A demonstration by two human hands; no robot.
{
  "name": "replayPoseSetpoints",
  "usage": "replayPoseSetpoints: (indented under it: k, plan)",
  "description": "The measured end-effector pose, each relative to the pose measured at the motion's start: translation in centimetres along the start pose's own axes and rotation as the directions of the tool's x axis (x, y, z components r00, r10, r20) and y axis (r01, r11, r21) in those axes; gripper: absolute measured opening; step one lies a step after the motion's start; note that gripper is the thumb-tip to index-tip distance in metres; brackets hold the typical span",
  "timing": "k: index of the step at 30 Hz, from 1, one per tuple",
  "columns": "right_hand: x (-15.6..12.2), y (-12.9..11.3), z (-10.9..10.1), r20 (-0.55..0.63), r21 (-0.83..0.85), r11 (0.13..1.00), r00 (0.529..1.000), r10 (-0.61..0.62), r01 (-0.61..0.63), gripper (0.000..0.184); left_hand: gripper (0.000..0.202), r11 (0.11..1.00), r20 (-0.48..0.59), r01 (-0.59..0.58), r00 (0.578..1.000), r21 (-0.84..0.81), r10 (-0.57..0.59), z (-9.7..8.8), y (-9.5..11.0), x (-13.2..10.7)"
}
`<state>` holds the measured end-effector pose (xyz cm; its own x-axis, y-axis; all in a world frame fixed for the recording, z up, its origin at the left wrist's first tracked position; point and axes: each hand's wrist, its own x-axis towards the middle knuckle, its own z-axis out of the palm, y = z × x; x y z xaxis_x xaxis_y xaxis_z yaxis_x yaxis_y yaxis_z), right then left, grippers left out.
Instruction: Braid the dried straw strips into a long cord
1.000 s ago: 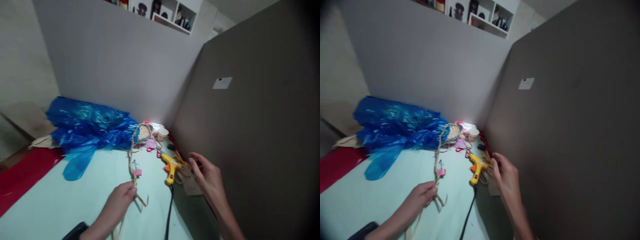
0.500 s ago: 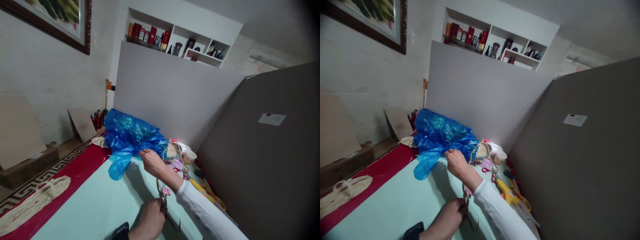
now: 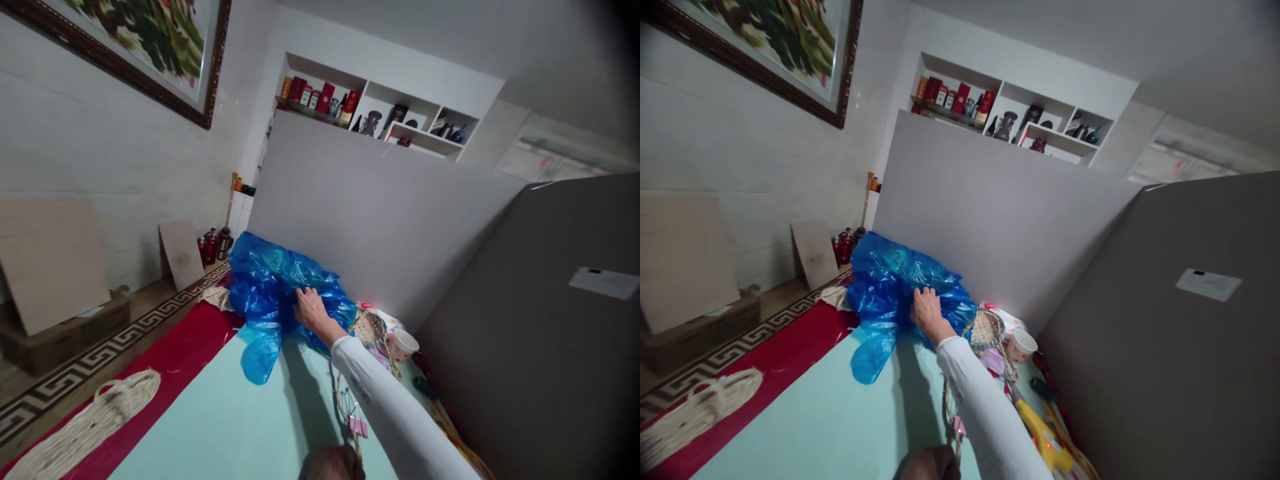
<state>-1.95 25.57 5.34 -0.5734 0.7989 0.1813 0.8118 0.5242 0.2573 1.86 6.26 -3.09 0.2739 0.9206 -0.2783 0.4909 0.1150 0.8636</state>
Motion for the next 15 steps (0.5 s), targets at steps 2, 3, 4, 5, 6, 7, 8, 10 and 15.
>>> replayPoseSetpoints:
  k: [2, 3, 4, 5, 6, 7, 8, 10, 15]
  plan:
    - [0.2, 0.4, 0.4, 0.002, 0.001, 1.0, 1.0, -0.005, 0.005, 0.034, 0.023, 0.997, 0.014, 0.041, 0.999, 0.064, -0.042, -0.1, 0.3, 0.1]
    - [0.2, 0.7, 0.5, 0.008, 0.0, 1.0, 1.0, -0.005, 0.005, 0.033, 0.022, 0.994, 0.021, 0.058, 0.998, 0.093, -0.06, -0.1, 0.5, 0.0]
    - [0.2, 1.1, 0.7, 0.014, -0.003, 1.0, 1.0, -0.001, 0.001, 0.033, 0.022, 0.991, 0.024, 0.065, 0.997, 0.116, -0.068, -0.2, 0.7, -0.1]
    - [0.2, 1.5, 0.9, 0.02, -0.009, 1.0, 1.0, 0.006, -0.006, 0.033, 0.025, 0.988, 0.027, 0.067, 0.997, 0.136, -0.071, -0.2, 0.9, -0.2]
    - [0.1, 1.9, 1.1, 0.025, -0.015, 1.0, 1.0, 0.013, -0.012, 0.033, 0.029, 0.986, 0.031, 0.065, 0.997, 0.152, -0.07, -0.2, 1.0, -0.3]
    - [0.0, 2.4, 1.2, 0.027, -0.022, 1.0, 0.999, 0.02, -0.019, 0.032, 0.032, 0.984, 0.032, 0.062, 0.997, 0.167, -0.068, -0.3, 1.0, -0.4]
    - [-0.1, 2.8, 1.2, 0.026, -0.03, 0.999, 0.999, 0.028, -0.027, 0.032, 0.034, 0.982, 0.03, 0.061, 0.997, 0.181, -0.068, -0.3, 1.1, -0.5]
    - [-0.3, 3.5, 1.1, 0.015, -0.044, 0.998, 0.999, 0.043, -0.042, 0.032, 0.035, 0.976, 0.018, 0.063, 0.997, 0.209, -0.069, -0.3, 1.0, -0.6]
    - [-1.4, 5.6, -1.0, -0.027, -0.064, 0.996, 0.998, 0.06, -0.062, 0.031, 0.035, 0.965, -0.008, 0.041, 0.999, 0.261, -0.04, -0.5, 1.0, -0.9]
